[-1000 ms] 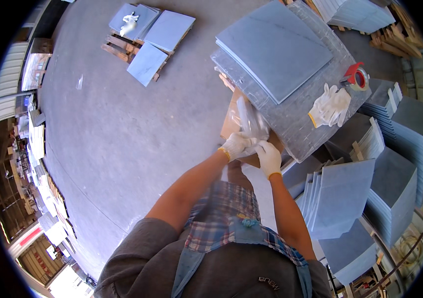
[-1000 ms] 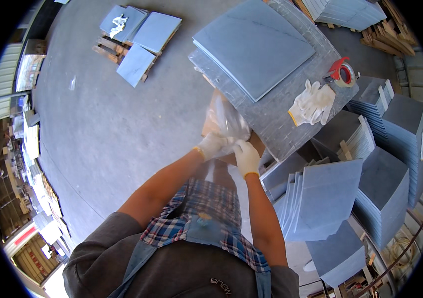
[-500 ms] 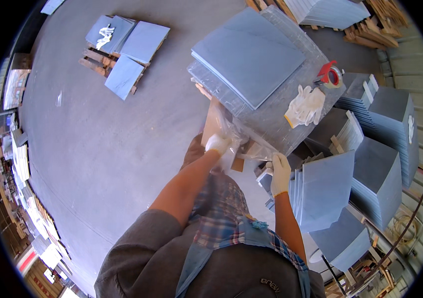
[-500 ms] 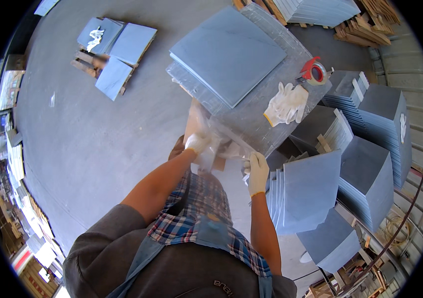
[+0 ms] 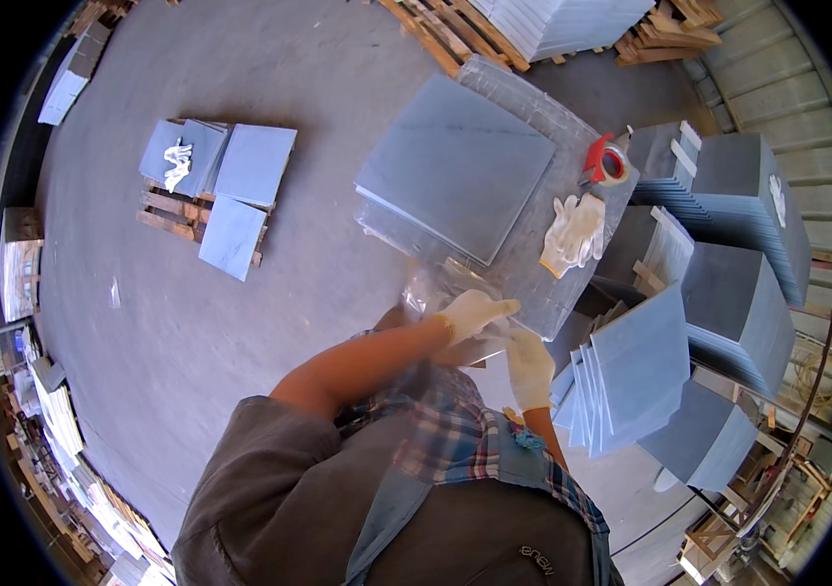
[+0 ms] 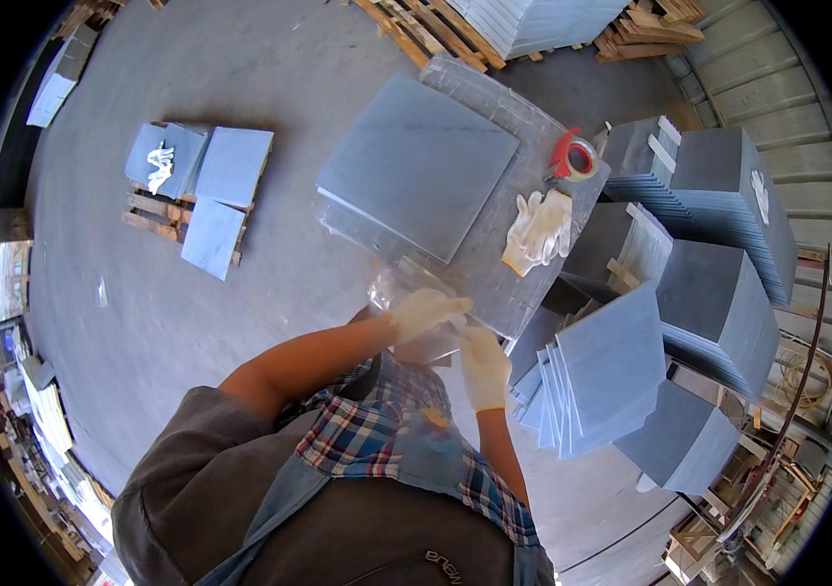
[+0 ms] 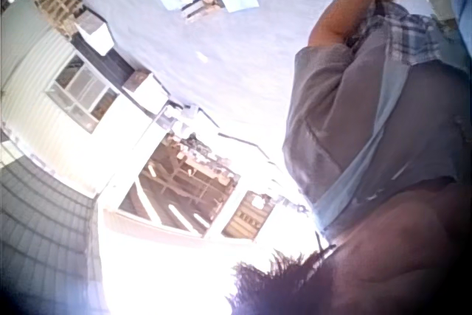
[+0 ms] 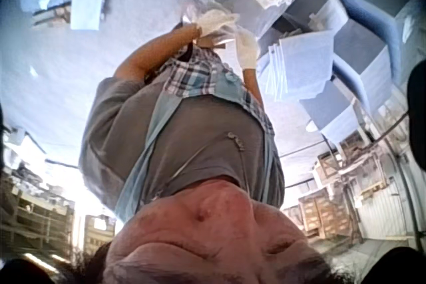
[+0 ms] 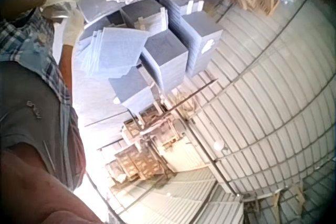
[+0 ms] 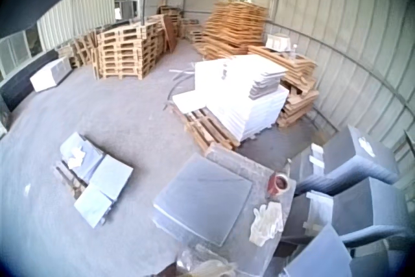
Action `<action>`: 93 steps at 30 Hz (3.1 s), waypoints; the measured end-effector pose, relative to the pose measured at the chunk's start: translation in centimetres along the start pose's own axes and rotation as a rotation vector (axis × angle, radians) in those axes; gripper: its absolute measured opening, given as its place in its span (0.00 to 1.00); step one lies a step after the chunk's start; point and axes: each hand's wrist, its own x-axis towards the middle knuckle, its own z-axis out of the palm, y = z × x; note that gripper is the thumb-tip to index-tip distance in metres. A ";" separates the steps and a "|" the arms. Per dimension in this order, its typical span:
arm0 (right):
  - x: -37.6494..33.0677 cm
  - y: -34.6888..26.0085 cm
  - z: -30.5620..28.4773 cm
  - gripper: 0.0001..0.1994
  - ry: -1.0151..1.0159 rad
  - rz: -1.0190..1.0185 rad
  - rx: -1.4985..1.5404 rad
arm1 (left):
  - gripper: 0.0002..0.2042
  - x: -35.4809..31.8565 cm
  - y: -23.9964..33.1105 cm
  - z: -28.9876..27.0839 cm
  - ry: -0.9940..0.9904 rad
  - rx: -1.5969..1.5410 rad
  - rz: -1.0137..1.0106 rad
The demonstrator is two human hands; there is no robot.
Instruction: The person wraps flat gray boards in plastic film and stacks them. A coworker assembles white cardboard boxes and tapes them shut. The person then places the wrapped boards into the assembled boxes.
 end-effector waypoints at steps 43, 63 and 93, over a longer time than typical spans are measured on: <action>1.5 17.8 16.1 0.15 0.041 0.454 0.332 | 0.09 -1.0 -3.4 -21.8 0.540 -0.932 -0.359; 14.1 -8.9 12.2 0.30 -0.072 0.207 0.612 | 0.12 4.5 -5.2 -13.9 0.395 -0.969 -0.265; 26.1 -19.4 7.3 0.33 0.001 0.544 0.306 | 0.14 17.1 -7.2 -16.6 0.677 -1.426 -0.641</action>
